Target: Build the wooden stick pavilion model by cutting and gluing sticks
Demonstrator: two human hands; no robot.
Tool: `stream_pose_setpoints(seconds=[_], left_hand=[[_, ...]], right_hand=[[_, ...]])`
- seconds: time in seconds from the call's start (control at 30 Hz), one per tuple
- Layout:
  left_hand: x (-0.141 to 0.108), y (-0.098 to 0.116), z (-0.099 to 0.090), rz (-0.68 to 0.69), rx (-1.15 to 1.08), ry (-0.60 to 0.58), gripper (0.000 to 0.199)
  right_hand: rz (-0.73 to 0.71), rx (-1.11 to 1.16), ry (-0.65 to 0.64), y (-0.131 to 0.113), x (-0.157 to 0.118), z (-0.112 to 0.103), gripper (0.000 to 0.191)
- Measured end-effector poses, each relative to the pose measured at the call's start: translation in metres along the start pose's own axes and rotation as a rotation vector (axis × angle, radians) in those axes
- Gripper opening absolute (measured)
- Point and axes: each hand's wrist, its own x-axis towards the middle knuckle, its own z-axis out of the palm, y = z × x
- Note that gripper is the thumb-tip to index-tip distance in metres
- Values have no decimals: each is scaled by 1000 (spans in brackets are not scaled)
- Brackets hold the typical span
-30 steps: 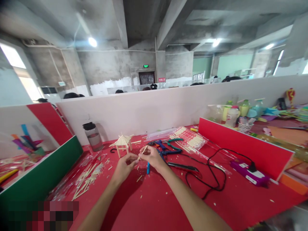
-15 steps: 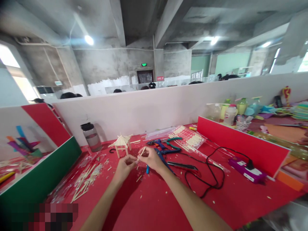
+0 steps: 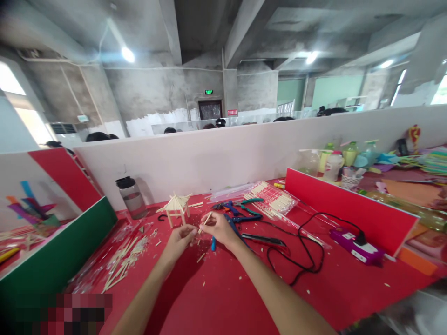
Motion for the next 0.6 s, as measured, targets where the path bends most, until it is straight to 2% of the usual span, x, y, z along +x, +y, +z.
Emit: stream_pose_setpoints(seconds=[0.13, 0.3, 0.6], left_hand=[[-2, 2, 3, 36, 65, 2, 44], [-2, -3, 3, 6, 78, 13, 46], [-3, -6, 5, 20, 143, -33, 41]], right_hand=[[-8, -27, -11, -1, -1, 3, 22], [-31, -64, -26, -3, -3, 5, 19], [-89, -165, -76, -3, -2, 3, 11]])
